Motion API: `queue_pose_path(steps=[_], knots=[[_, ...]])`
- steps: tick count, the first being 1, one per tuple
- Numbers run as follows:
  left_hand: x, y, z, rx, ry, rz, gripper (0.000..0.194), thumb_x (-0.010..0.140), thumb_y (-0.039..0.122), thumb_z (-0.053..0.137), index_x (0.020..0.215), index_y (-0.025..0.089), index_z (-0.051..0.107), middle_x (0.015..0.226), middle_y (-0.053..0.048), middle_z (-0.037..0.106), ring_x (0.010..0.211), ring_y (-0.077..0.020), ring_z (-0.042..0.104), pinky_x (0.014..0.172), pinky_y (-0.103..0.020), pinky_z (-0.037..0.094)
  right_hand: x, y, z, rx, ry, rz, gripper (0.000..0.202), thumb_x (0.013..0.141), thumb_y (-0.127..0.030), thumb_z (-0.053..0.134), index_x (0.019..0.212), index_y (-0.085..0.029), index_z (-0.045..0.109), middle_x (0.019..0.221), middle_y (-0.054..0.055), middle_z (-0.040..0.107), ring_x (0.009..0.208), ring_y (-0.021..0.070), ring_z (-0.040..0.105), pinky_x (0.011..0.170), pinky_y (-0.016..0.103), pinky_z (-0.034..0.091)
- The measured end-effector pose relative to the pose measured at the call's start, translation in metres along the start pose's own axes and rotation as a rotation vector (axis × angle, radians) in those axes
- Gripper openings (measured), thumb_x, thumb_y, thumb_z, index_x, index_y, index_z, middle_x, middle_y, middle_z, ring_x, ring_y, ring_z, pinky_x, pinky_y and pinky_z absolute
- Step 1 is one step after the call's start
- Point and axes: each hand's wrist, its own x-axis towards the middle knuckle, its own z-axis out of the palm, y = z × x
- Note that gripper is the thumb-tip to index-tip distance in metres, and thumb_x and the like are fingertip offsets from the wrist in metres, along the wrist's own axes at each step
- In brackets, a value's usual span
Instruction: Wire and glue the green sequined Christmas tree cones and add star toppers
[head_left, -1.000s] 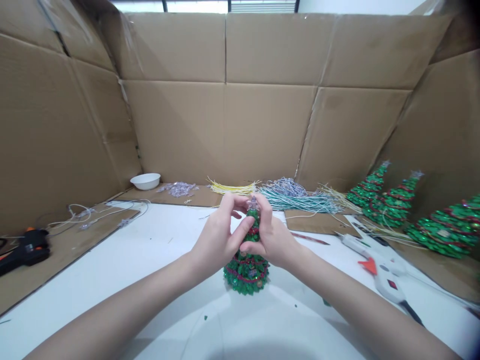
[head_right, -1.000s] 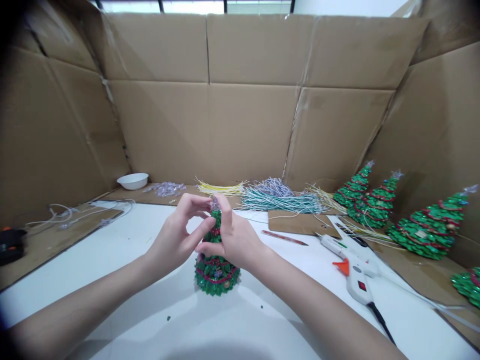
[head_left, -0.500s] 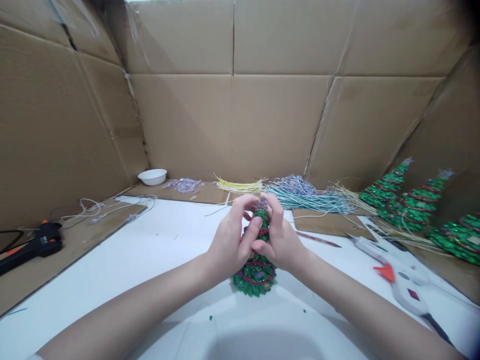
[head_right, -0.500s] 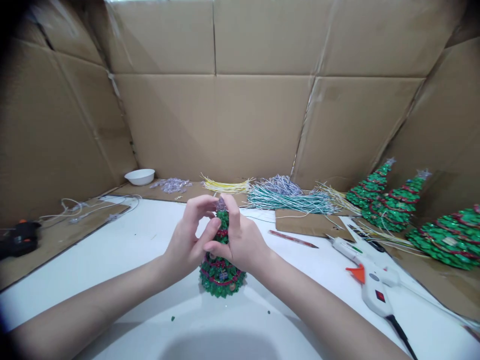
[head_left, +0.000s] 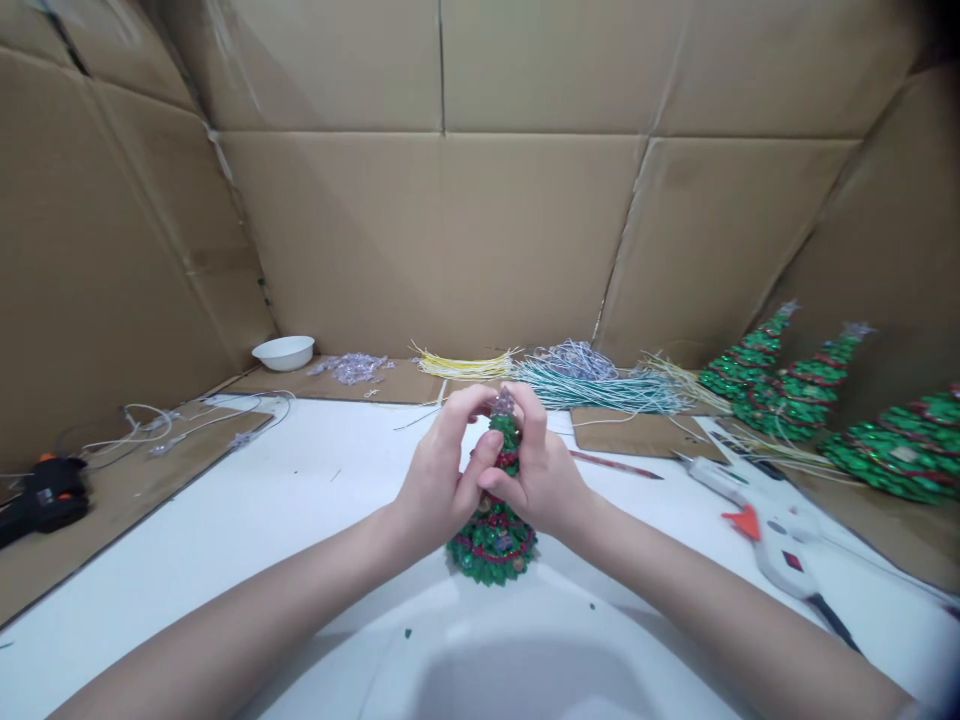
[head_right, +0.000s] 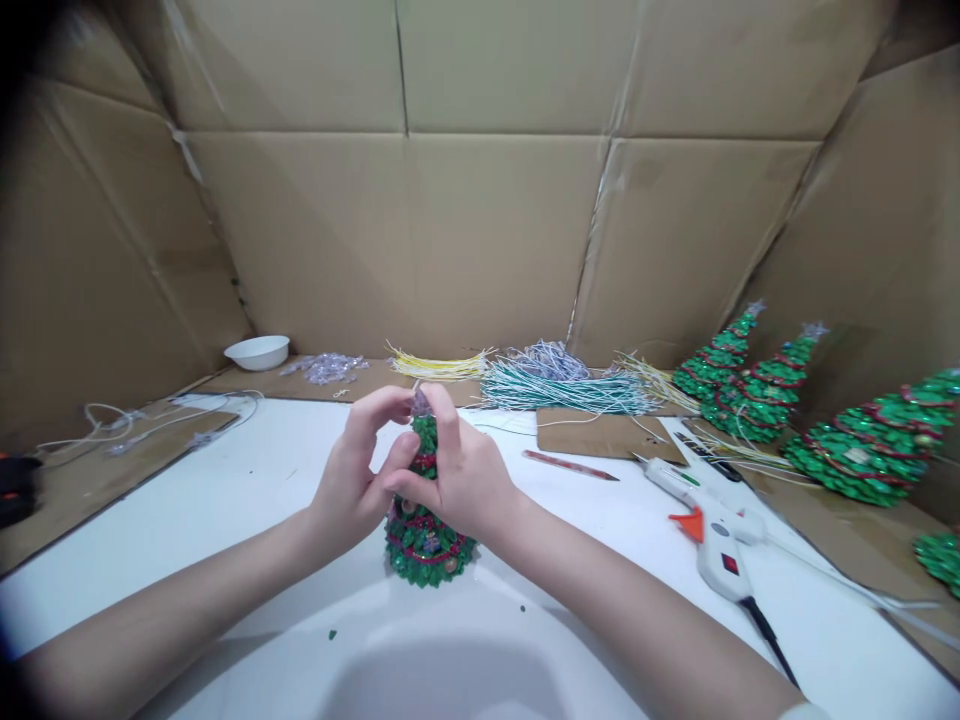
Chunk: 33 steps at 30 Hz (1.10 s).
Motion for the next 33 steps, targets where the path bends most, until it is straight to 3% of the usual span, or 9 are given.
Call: queue_pose_path(steps=[5, 9, 11, 15, 19, 23, 27, 33], knots=[[0.005, -0.003, -0.01, 0.159, -0.01, 0.06, 0.037, 0.085, 0.019, 0.05, 0.121, 0.02, 0.04, 0.12, -0.011, 0.049, 0.115, -0.0233, 0.045, 0.098, -0.043, 0.038, 0.006, -0.003, -0.009, -0.084, -0.066, -0.028, 0.075, 0.084, -0.067, 0.03, 0.136, -0.018, 0.008, 0.102, 0.015, 0.061, 0.062, 0.0202, 0.061, 0.05, 0.031, 0.047], [0.009, -0.001, -0.015, 0.166, 0.048, 0.073, 0.037, 0.087, 0.022, 0.048, 0.123, 0.019, 0.042, 0.123, -0.012, 0.05, 0.12, -0.0235, 0.042, 0.103, -0.044, 0.032, 0.016, -0.011, -0.028, -0.134, -0.004, -0.058, 0.058, 0.087, -0.06, 0.036, 0.126, -0.017, 0.031, 0.097, 0.013, 0.061, 0.079, 0.0225, 0.06, 0.073, 0.039, 0.047], [0.013, 0.002, -0.016, 0.089, 0.091, -0.025, 0.031, 0.09, 0.023, 0.044, 0.12, 0.02, 0.046, 0.122, -0.01, 0.051, 0.118, -0.0212, 0.044, 0.102, -0.041, 0.034, 0.022, -0.016, -0.038, -0.06, 0.06, 0.046, 0.041, 0.092, -0.048, 0.037, 0.119, -0.019, 0.039, 0.099, 0.01, 0.06, 0.089, 0.0207, 0.058, 0.083, 0.04, 0.043], [0.027, 0.013, -0.012, -0.094, 0.165, -0.363, 0.026, 0.093, 0.032, 0.039, 0.114, 0.021, 0.05, 0.117, -0.006, 0.056, 0.112, -0.0187, 0.05, 0.096, -0.036, 0.039, 0.032, -0.022, -0.042, 0.243, 0.171, 0.355, 0.026, 0.095, -0.039, 0.035, 0.107, -0.02, 0.048, 0.093, 0.005, 0.059, 0.088, 0.0152, 0.056, 0.079, 0.031, 0.044], [0.04, 0.017, 0.001, -0.231, 0.189, -0.467, 0.024, 0.093, 0.033, 0.04, 0.111, 0.021, 0.052, 0.116, -0.005, 0.058, 0.111, -0.0192, 0.053, 0.093, -0.035, 0.042, 0.042, -0.024, -0.028, 0.457, 0.141, 0.465, 0.026, 0.094, -0.037, 0.037, 0.091, -0.017, 0.054, 0.084, 0.003, 0.058, 0.082, 0.0124, 0.055, 0.075, 0.027, 0.043], [0.043, 0.014, 0.013, -0.3, 0.176, -0.472, 0.022, 0.092, 0.028, 0.042, 0.112, 0.021, 0.05, 0.118, -0.006, 0.058, 0.106, -0.019, 0.057, 0.088, -0.035, 0.046, 0.049, -0.024, -0.016, 0.538, 0.16, 0.463, 0.022, 0.093, -0.026, 0.037, 0.084, -0.017, 0.055, 0.078, 0.0, 0.056, 0.073, 0.0105, 0.053, 0.067, 0.024, 0.042], [0.041, 0.011, 0.015, -0.245, 0.195, -0.358, 0.023, 0.092, 0.02, 0.039, 0.112, 0.021, 0.049, 0.117, -0.006, 0.059, 0.108, -0.0175, 0.056, 0.093, -0.036, 0.045, 0.048, -0.024, -0.01, 0.573, 0.214, 0.432, 0.021, 0.091, -0.016, 0.034, 0.082, -0.017, 0.053, 0.076, -0.001, 0.055, 0.074, 0.0103, 0.054, 0.07, 0.023, 0.042], [0.039, 0.003, 0.018, -0.194, 0.2, -0.202, 0.028, 0.092, 0.014, 0.033, 0.115, 0.02, 0.047, 0.116, -0.008, 0.058, 0.109, -0.0169, 0.055, 0.093, -0.037, 0.046, 0.044, -0.016, 0.001, 0.627, 0.254, 0.38, 0.022, 0.091, -0.017, 0.03, 0.082, -0.019, 0.05, 0.074, -0.002, 0.053, 0.071, 0.0109, 0.053, 0.069, 0.025, 0.042]])
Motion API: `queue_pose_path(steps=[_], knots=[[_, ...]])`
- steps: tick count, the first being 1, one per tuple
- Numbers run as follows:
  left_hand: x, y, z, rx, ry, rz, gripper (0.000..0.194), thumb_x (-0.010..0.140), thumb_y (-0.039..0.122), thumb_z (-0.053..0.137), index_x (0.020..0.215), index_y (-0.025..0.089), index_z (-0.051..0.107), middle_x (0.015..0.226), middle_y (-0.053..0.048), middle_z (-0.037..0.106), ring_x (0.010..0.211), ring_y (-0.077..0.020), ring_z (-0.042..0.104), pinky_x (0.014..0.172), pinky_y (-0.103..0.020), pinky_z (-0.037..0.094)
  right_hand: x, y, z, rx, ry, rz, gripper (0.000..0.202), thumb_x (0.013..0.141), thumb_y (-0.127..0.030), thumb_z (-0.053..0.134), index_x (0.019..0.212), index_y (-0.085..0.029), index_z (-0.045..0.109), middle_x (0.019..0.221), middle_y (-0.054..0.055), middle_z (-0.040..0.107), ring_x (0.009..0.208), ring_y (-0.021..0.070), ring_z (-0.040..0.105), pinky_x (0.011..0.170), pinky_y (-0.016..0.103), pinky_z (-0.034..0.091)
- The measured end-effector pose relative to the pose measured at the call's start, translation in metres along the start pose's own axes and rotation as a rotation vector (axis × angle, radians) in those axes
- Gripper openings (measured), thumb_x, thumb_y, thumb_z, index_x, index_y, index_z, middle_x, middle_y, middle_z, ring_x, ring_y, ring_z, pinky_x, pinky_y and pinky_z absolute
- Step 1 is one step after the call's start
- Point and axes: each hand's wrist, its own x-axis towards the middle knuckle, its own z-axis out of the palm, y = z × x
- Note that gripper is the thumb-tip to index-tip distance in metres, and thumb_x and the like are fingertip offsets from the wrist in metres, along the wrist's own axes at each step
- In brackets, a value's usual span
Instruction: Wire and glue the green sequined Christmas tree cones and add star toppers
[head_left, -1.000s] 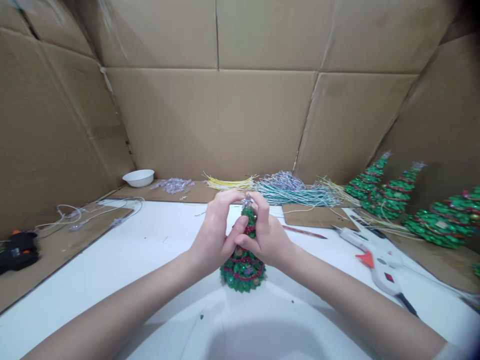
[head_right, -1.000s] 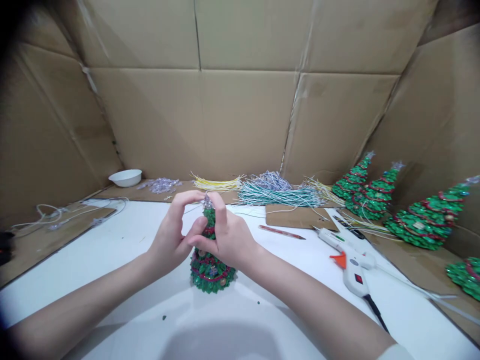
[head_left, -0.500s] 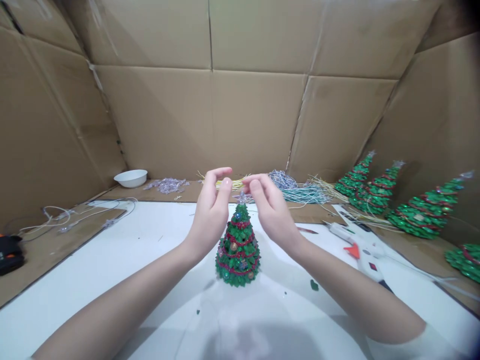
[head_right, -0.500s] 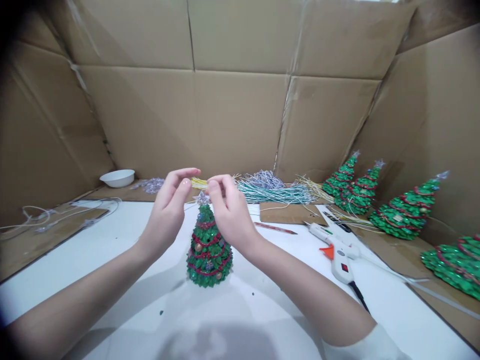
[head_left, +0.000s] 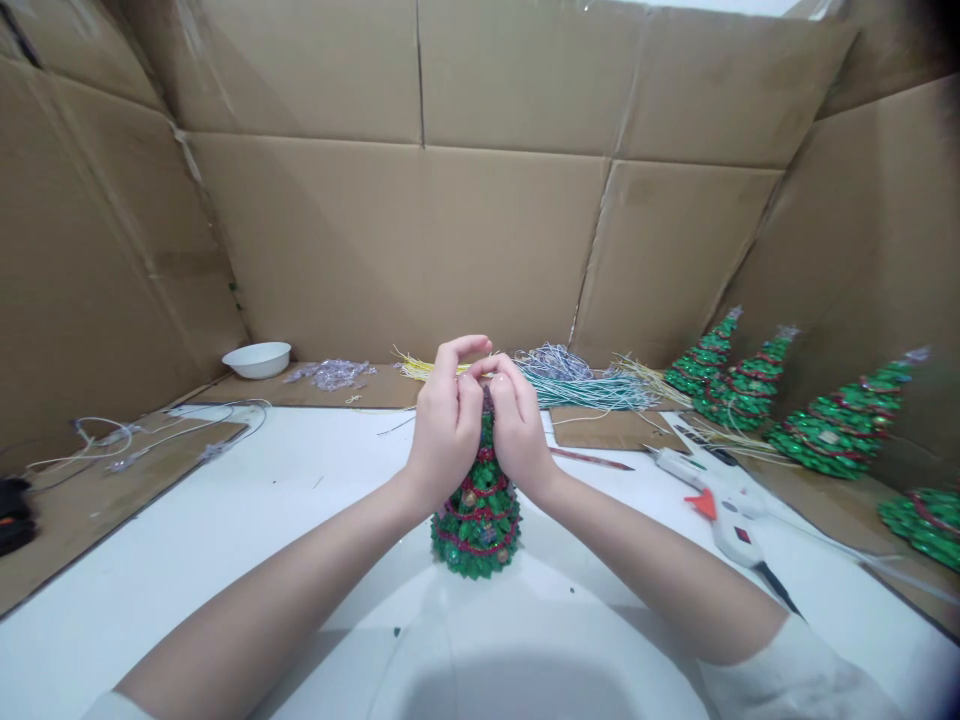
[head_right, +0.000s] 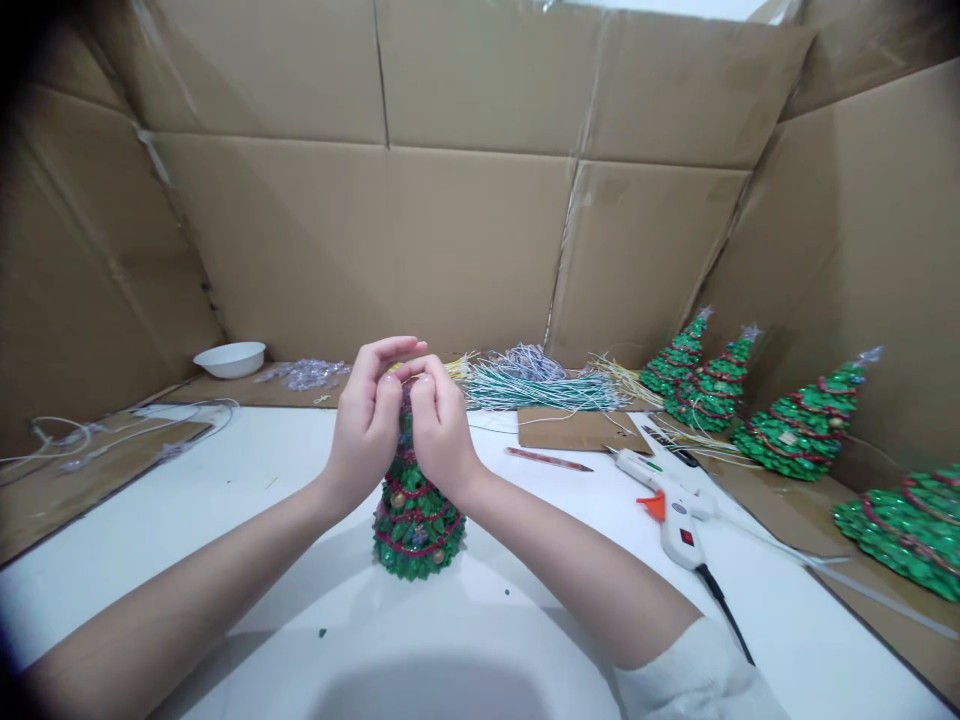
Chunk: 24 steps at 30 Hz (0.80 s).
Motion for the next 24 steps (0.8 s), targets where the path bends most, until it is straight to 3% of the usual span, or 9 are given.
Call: queue_pose_path(steps=[6, 12, 24], knots=[[-0.001, -0.005, 0.001, -0.028, -0.018, 0.017, 0.028, 0.095, 0.023, 0.031, 0.119, 0.021, 0.043, 0.121, -0.01, 0.055, 0.115, -0.0183, 0.051, 0.095, -0.04, 0.044, -0.002, 0.005, 0.001, -0.028, 0.021, 0.005, 0.02, 0.094, -0.024, 0.028, 0.088, -0.021, 0.048, 0.076, -0.002, 0.052, 0.064, 0.0107, 0.048, 0.063, 0.026, 0.04], [-0.003, -0.005, 0.002, -0.11, -0.038, -0.072, 0.028, 0.095, 0.034, 0.034, 0.118, 0.021, 0.045, 0.121, -0.01, 0.055, 0.112, -0.0189, 0.053, 0.094, -0.038, 0.045, -0.001, 0.005, -0.001, -0.046, 0.01, -0.024, 0.02, 0.094, -0.024, 0.029, 0.088, -0.02, 0.047, 0.082, 0.0, 0.054, 0.074, 0.0105, 0.052, 0.069, 0.024, 0.041], [-0.001, -0.015, 0.002, -0.149, -0.075, -0.048, 0.03, 0.093, 0.032, 0.034, 0.118, 0.021, 0.046, 0.124, -0.009, 0.055, 0.117, -0.02, 0.051, 0.098, -0.039, 0.042, 0.0, 0.002, -0.002, -0.115, -0.023, -0.052, 0.029, 0.094, -0.024, 0.027, 0.075, -0.021, 0.048, 0.072, -0.001, 0.054, 0.071, 0.0114, 0.051, 0.068, 0.024, 0.041]])
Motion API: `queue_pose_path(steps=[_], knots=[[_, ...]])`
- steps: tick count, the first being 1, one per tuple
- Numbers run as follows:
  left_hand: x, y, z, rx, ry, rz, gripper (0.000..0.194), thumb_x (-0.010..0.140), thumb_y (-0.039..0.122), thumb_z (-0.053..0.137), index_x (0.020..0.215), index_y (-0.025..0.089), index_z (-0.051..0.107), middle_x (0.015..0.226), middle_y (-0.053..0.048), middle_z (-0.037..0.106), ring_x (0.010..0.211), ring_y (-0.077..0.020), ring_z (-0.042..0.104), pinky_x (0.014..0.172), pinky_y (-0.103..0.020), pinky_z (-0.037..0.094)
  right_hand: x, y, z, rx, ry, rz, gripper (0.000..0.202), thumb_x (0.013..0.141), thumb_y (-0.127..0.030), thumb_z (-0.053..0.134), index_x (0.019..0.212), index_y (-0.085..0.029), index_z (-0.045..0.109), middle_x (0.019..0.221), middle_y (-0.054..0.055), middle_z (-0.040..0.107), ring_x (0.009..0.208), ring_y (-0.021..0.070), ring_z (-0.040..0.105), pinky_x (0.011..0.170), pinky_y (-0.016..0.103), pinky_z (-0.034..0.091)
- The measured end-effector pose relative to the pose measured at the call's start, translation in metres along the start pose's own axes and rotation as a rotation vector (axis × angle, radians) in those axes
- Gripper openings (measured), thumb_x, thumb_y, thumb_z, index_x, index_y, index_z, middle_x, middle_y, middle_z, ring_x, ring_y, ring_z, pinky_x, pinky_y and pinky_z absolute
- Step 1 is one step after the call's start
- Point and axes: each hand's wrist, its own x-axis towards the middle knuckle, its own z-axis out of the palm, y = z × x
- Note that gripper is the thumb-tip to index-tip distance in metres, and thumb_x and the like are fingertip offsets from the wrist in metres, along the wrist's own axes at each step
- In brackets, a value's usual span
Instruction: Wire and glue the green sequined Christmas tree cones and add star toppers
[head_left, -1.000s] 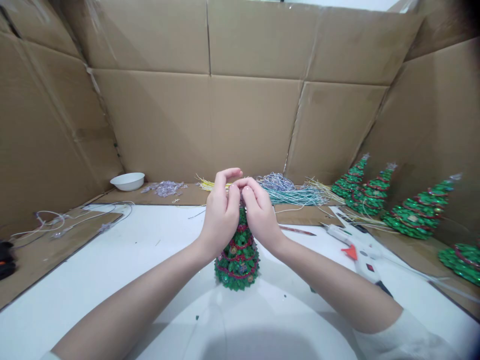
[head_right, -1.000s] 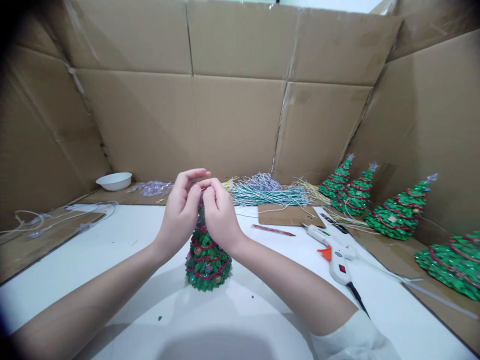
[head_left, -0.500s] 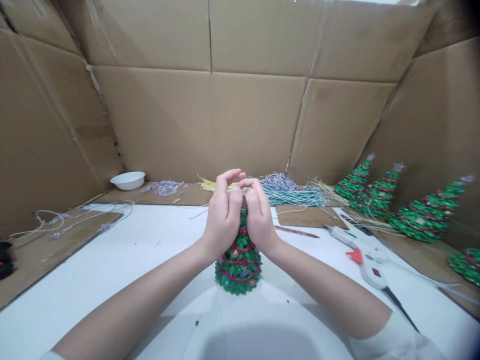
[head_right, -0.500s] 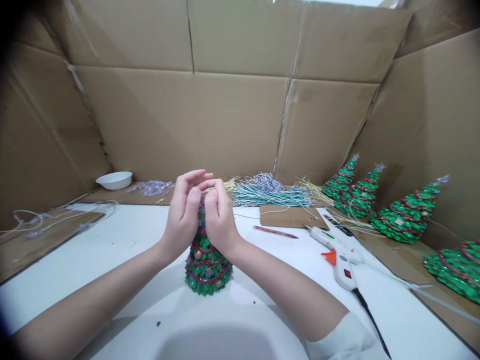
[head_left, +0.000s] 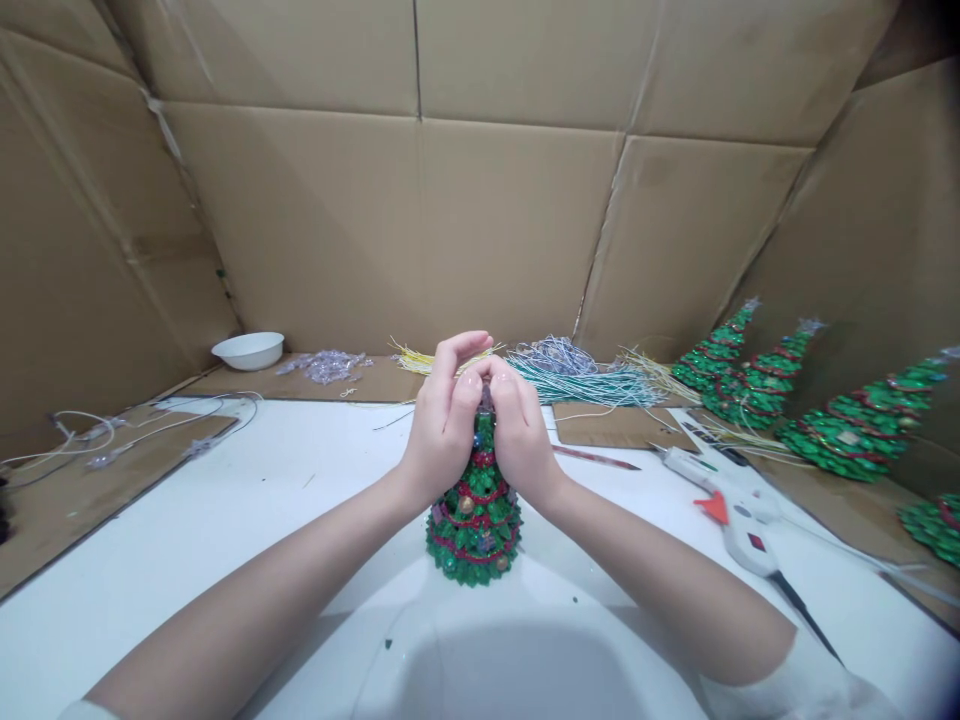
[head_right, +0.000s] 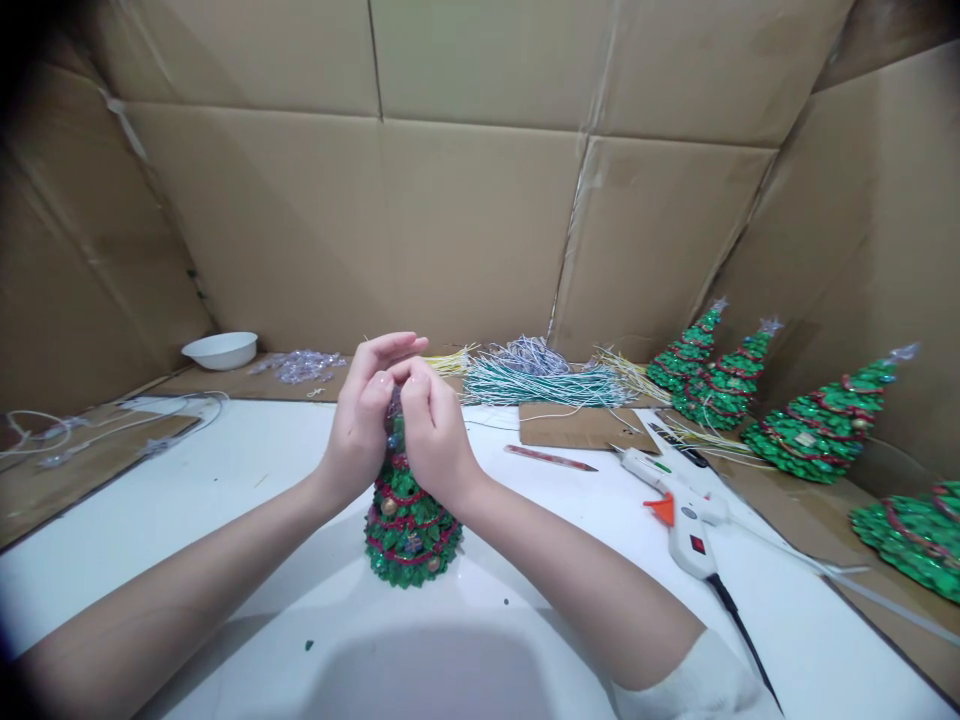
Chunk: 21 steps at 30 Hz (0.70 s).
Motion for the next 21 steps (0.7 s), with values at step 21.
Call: queue_pose_path(steps=[21], knots=[[0.0003, 0.0075, 0.0024, -0.057, -0.066, 0.036, 0.028, 0.093, 0.029, 0.028, 0.118, 0.028, 0.04, 0.125, -0.006, 0.053, 0.119, -0.0193, 0.05, 0.1, -0.037, 0.041, -0.0013, -0.002, 0.0037, 0.113, 0.018, 0.052, 0.023, 0.091, -0.02, 0.027, 0.076, -0.021, 0.044, 0.074, 0.0, 0.047, 0.07, 0.0118, 0.047, 0.065, 0.025, 0.04]])
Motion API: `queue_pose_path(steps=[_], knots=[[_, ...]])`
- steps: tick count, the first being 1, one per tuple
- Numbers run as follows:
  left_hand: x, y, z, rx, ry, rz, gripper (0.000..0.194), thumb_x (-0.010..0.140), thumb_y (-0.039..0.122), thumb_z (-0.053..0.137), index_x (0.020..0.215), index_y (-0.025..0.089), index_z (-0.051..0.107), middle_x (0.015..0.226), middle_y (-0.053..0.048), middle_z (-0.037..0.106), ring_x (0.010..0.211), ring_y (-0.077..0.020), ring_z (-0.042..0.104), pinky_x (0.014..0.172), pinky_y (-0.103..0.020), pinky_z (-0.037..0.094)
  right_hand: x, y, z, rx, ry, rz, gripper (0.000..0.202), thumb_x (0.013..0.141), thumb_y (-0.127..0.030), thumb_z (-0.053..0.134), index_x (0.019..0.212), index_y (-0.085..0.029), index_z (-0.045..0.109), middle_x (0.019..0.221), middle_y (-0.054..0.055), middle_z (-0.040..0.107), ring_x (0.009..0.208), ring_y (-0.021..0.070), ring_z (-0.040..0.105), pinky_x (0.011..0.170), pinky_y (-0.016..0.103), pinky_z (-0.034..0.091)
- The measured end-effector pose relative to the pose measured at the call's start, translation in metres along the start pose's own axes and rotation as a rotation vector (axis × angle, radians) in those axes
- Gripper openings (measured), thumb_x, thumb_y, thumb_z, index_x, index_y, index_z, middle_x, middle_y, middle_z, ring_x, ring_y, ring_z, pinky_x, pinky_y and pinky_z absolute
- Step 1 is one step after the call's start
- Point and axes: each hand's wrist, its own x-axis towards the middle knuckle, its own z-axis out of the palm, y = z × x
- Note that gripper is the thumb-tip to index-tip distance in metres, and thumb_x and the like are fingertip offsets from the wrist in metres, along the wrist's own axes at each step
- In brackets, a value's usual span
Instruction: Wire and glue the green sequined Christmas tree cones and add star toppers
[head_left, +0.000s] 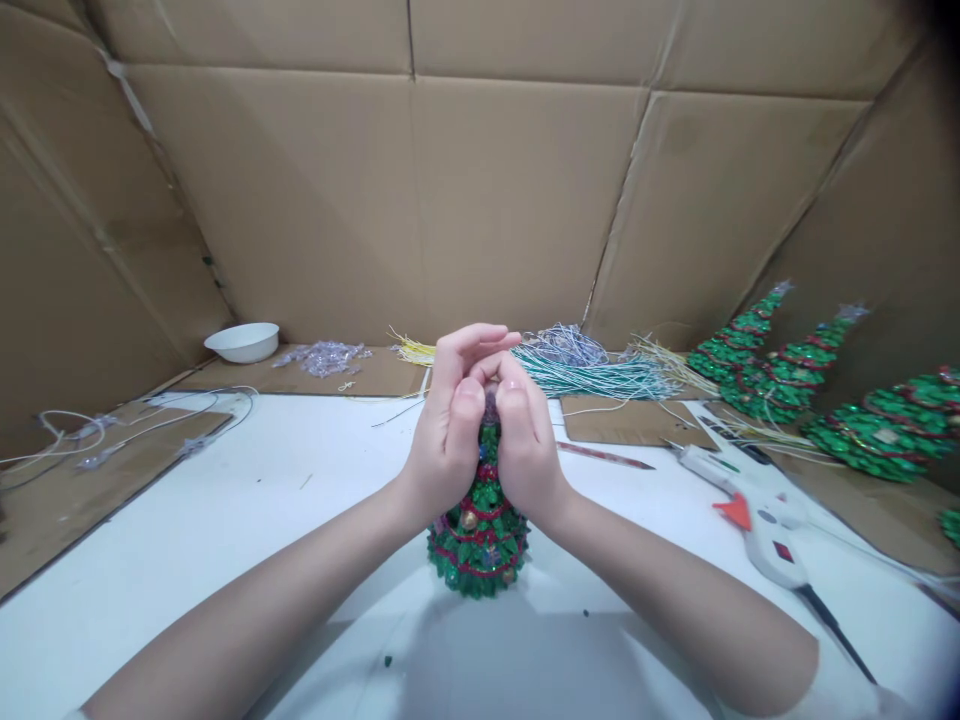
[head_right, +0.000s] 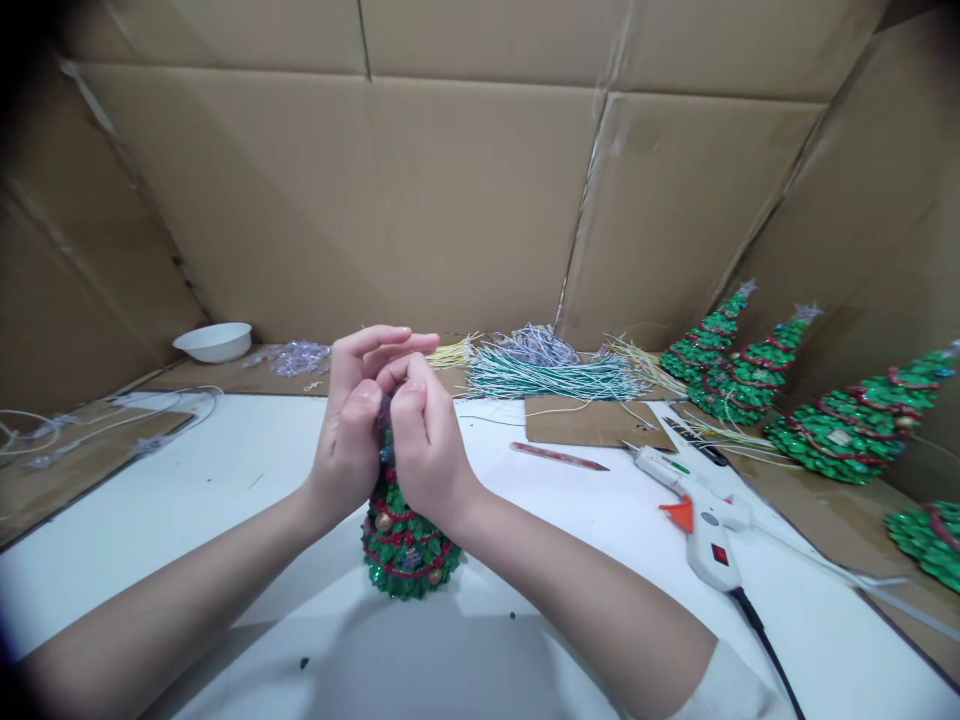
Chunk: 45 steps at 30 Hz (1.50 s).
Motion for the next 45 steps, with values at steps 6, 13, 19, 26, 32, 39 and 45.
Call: queue_pose_path(steps=[6, 13, 19, 26, 32, 39, 45], knots=[[0.001, -0.004, -0.001, -0.002, 0.001, 0.015, 0.029, 0.093, 0.031, 0.029, 0.119, 0.027, 0.04, 0.124, -0.006, 0.053, 0.119, -0.0209, 0.05, 0.1, -0.04, 0.041, -0.001, 0.001, -0.001, 0.0, 0.001, 0.029, 0.022, 0.091, -0.02, 0.028, 0.076, -0.021, 0.043, 0.071, -0.001, 0.044, 0.065, 0.0116, 0.043, 0.063, 0.025, 0.039], [0.006, 0.003, -0.014, 0.007, -0.119, 0.028, 0.033, 0.093, 0.023, 0.031, 0.124, 0.029, 0.044, 0.129, -0.005, 0.049, 0.117, -0.0184, 0.05, 0.1, -0.038, 0.041, 0.002, 0.001, -0.002, -0.026, -0.028, 0.031, 0.026, 0.092, -0.025, 0.029, 0.077, -0.02, 0.05, 0.072, 0.0, 0.053, 0.072, 0.0137, 0.049, 0.067, 0.026, 0.042], [0.018, 0.027, -0.038, 0.178, 0.095, 0.057, 0.012, 0.088, 0.026, 0.049, 0.097, 0.023, 0.057, 0.103, -0.004, 0.059, 0.097, -0.0177, 0.057, 0.084, -0.031, 0.046, 0.0, -0.003, -0.005, 0.086, -0.065, 0.119, 0.044, 0.093, -0.048, 0.03, 0.076, -0.017, 0.057, 0.067, 0.002, 0.06, 0.066, 0.014, 0.056, 0.065, 0.028, 0.046], [0.026, 0.046, -0.056, 0.37, 0.122, 0.054, 0.024, 0.091, 0.036, 0.044, 0.072, 0.023, 0.052, 0.07, 0.0, 0.053, 0.066, -0.0145, 0.05, 0.059, -0.028, 0.038, 0.019, -0.015, -0.025, 0.077, -0.066, 0.131, 0.063, 0.088, -0.063, 0.022, 0.076, -0.015, 0.061, 0.069, 0.006, 0.064, 0.066, 0.0129, 0.06, 0.067, 0.028, 0.048], [0.025, 0.044, -0.056, 0.433, 0.019, 0.008, 0.021, 0.088, 0.036, 0.049, 0.074, 0.021, 0.054, 0.067, 0.0, 0.052, 0.059, -0.0136, 0.046, 0.049, -0.027, 0.031, 0.027, -0.03, -0.044, -0.189, -0.428, 0.197, 0.059, 0.089, -0.06, 0.028, 0.076, -0.016, 0.065, 0.075, 0.005, 0.065, 0.07, 0.0128, 0.059, 0.067, 0.028, 0.046], [0.024, 0.048, -0.052, 0.562, -0.079, 0.037, 0.025, 0.088, 0.034, 0.047, 0.068, 0.021, 0.051, 0.059, 0.002, 0.048, 0.055, -0.013, 0.042, 0.051, -0.026, 0.03, 0.028, -0.05, -0.057, -0.411, -0.642, 0.112, 0.04, 0.093, -0.043, 0.036, 0.076, -0.018, 0.062, 0.07, 0.0, 0.059, 0.06, 0.01, 0.052, 0.054, 0.023, 0.04], [0.023, 0.052, -0.051, 0.598, -0.137, 0.07, 0.019, 0.091, 0.029, 0.04, 0.076, 0.021, 0.048, 0.069, 0.001, 0.051, 0.062, -0.0136, 0.045, 0.057, -0.026, 0.033, 0.029, -0.056, -0.058, -0.468, -0.668, 0.152, 0.019, 0.083, -0.035, 0.056, 0.083, -0.017, 0.061, 0.076, 0.0, 0.064, 0.071, 0.0111, 0.058, 0.063, 0.022, 0.045]])
